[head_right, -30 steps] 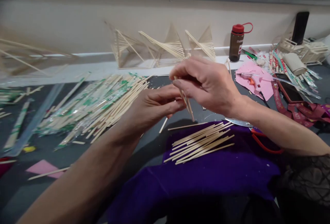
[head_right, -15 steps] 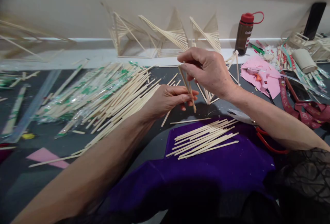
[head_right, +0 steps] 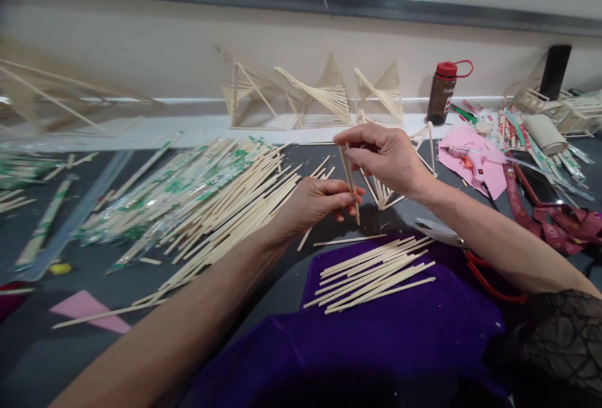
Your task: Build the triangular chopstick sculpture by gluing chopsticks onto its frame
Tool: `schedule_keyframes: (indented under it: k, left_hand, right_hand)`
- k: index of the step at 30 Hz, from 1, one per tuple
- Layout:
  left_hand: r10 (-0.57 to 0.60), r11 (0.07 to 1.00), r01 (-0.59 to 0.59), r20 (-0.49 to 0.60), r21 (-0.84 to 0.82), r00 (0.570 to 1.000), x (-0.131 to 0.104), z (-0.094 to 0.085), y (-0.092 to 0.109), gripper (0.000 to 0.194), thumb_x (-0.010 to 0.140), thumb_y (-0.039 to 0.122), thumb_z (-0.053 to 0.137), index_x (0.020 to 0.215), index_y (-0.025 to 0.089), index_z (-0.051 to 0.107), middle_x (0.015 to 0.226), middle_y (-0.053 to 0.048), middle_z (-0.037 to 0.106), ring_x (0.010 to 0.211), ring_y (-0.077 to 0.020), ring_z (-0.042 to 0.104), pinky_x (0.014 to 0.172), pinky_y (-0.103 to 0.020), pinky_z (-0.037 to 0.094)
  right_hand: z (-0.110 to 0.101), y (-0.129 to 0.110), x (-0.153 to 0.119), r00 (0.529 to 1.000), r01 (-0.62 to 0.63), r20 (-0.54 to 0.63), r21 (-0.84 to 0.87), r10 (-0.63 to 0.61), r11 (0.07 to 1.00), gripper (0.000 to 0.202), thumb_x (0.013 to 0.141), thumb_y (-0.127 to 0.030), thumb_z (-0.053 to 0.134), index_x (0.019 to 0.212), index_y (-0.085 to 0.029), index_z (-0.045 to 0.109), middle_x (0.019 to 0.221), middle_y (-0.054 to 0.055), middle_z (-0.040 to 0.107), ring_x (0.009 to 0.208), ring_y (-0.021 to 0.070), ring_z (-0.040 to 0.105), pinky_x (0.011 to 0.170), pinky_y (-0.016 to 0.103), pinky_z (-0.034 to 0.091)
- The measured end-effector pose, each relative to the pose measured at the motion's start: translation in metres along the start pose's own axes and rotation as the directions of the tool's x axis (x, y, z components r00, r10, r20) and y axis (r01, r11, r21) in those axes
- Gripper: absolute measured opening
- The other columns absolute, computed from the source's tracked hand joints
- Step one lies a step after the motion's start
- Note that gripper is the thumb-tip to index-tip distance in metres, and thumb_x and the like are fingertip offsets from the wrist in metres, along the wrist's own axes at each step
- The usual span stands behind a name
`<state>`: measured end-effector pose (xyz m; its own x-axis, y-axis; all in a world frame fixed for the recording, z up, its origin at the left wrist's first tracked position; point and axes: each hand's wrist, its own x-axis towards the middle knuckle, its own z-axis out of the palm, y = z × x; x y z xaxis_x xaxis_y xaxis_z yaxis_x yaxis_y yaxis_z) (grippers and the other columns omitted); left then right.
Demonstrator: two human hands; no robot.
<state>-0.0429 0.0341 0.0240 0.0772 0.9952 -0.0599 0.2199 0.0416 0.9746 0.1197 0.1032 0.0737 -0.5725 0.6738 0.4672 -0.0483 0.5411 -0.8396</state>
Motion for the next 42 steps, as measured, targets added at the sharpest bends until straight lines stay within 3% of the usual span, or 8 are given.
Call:
schedule_keyframes:
  k: [10, 18, 27, 33, 37, 40, 42]
  left_hand:
    - [0.015, 1.000, -0.015, -0.015, 0.008, 1.000, -0.001, 0.003, -0.001, 0.020, 0.069, 0.031, 0.068, 0.079, 0.016, 0.077, 0.061, -0.003, 0.069, 0.054, -0.0120, 0.062, 0.046, -0.019, 0.049]
    - [0.057, 0.997, -0.057, 0.003, 0.054, 0.998, -0.003, 0.004, -0.001, 0.016, 0.072, 0.031, 0.068, 0.075, 0.018, 0.077, 0.061, -0.003, 0.069, 0.055, -0.0114, 0.062, 0.048, -0.020, 0.050]
    - [0.040, 0.997, -0.038, -0.018, 0.069, 0.999, -0.004, 0.008, 0.003, 0.020, 0.071, 0.031, 0.068, 0.080, 0.016, 0.078, 0.059, -0.002, 0.068, 0.052, -0.0105, 0.059, 0.046, -0.019, 0.049]
    - [0.043, 0.995, -0.060, -0.207, -0.079, 0.977, -0.002, 0.000, 0.005, 0.023, 0.068, 0.034, 0.074, 0.079, 0.014, 0.076, 0.074, -0.007, 0.073, 0.054, -0.0105, 0.060, 0.043, -0.018, 0.047]
    - [-0.048, 0.975, -0.002, -0.217, -0.223, 0.975, -0.001, 0.000, 0.007, 0.028, 0.064, 0.036, 0.077, 0.080, 0.014, 0.074, 0.068, -0.004, 0.069, 0.046, -0.0075, 0.053, 0.039, -0.018, 0.040]
    - [-0.094, 0.960, 0.042, -0.174, -0.277, 0.980, -0.002, 0.006, 0.009, 0.024, 0.061, 0.035, 0.078, 0.075, 0.015, 0.073, 0.060, -0.001, 0.065, 0.042, -0.0063, 0.049, 0.038, -0.018, 0.038]
    - [-0.112, 0.958, 0.066, -0.151, -0.280, 0.982, -0.003, 0.011, 0.009, 0.022, 0.061, 0.033, 0.078, 0.073, 0.016, 0.072, 0.058, -0.001, 0.064, 0.041, -0.0062, 0.048, 0.037, -0.018, 0.036]
  right_hand:
    - [0.001, -0.007, -0.001, 0.998, -0.059, 0.027, -0.003, 0.059, 0.998, 0.016, 0.077, -0.017, 0.056, 0.088, -0.012, 0.066, 0.063, -0.003, 0.058, 0.058, 0.0076, 0.057, 0.050, 0.018, 0.047]
    - [-0.002, -0.016, -0.008, 0.995, -0.095, -0.021, -0.134, 0.093, 0.986, 0.009, 0.081, -0.015, 0.059, 0.088, -0.015, 0.065, 0.067, -0.002, 0.060, 0.061, 0.0077, 0.059, 0.053, 0.018, 0.047]
    - [-0.009, -0.008, -0.012, 0.994, -0.097, -0.058, -0.093, 0.092, 0.991, 0.010, 0.081, -0.019, 0.060, 0.090, -0.015, 0.064, 0.071, -0.002, 0.061, 0.062, 0.0080, 0.061, 0.051, 0.018, 0.048]
    - [-0.031, -0.025, -0.031, 0.968, -0.103, -0.228, 0.038, 0.109, 0.994, 0.012, 0.080, -0.016, 0.063, 0.091, -0.018, 0.058, 0.071, -0.002, 0.060, 0.059, 0.0089, 0.062, 0.047, 0.019, 0.048]
    - [-0.036, -0.031, -0.059, 0.952, -0.285, -0.082, 0.113, 0.295, 0.952, 0.011, 0.079, -0.018, 0.065, 0.082, -0.018, 0.055, 0.065, -0.002, 0.061, 0.054, 0.0098, 0.062, 0.043, 0.020, 0.047]
    - [-0.035, -0.023, -0.081, 0.890, -0.454, 0.029, 0.136, 0.454, 0.881, 0.015, 0.080, -0.023, 0.065, 0.084, -0.018, 0.052, 0.059, -0.002, 0.062, 0.052, 0.0110, 0.063, 0.043, 0.019, 0.048]
    - [-0.037, -0.015, -0.092, 0.860, -0.510, 0.043, 0.105, 0.509, 0.854, 0.015, 0.081, -0.026, 0.062, 0.086, -0.018, 0.050, 0.058, -0.002, 0.062, 0.053, 0.0119, 0.064, 0.044, 0.020, 0.048]
